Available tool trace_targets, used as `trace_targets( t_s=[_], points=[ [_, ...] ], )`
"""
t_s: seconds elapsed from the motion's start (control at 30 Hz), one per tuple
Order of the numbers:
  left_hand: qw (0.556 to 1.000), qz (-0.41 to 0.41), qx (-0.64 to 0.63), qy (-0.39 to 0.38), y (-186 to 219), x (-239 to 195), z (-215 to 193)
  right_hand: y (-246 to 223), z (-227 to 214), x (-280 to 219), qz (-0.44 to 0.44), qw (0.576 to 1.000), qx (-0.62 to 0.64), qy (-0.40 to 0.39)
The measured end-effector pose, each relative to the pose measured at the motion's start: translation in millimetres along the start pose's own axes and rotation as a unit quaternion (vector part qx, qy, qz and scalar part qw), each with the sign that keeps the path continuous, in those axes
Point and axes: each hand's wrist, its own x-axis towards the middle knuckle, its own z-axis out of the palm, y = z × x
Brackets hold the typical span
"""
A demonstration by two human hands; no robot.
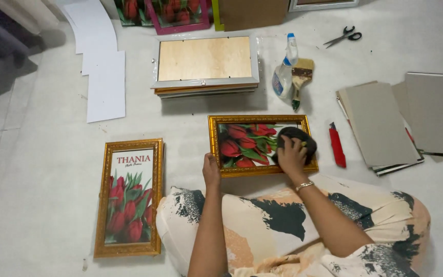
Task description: Cleaning and preparing picture frames using a brush and a cloth
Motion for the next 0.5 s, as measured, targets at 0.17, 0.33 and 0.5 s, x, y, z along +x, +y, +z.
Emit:
trace_targets(
  t_s=[0.17,0.33,0.5],
  points=[
    [1.000,0.008,0.019,-0.007,12.7,-7.1,-3.2,-94.2,22.4,-65.3,-0.201,0.979,0.000,-0.002],
    [1.000,-0.009,0.016,-0.012,16.8,-10.8,-6.6,-117.8,16.4,-64.5,-0.325,0.945,-0.013,-0.019],
    [1.000,-0.010,0.018,-0.007,19.1,-11.7,-4.1,-38.5,-4.5,0.3,-0.171,0.980,-0.097,-0.015]
  ],
)
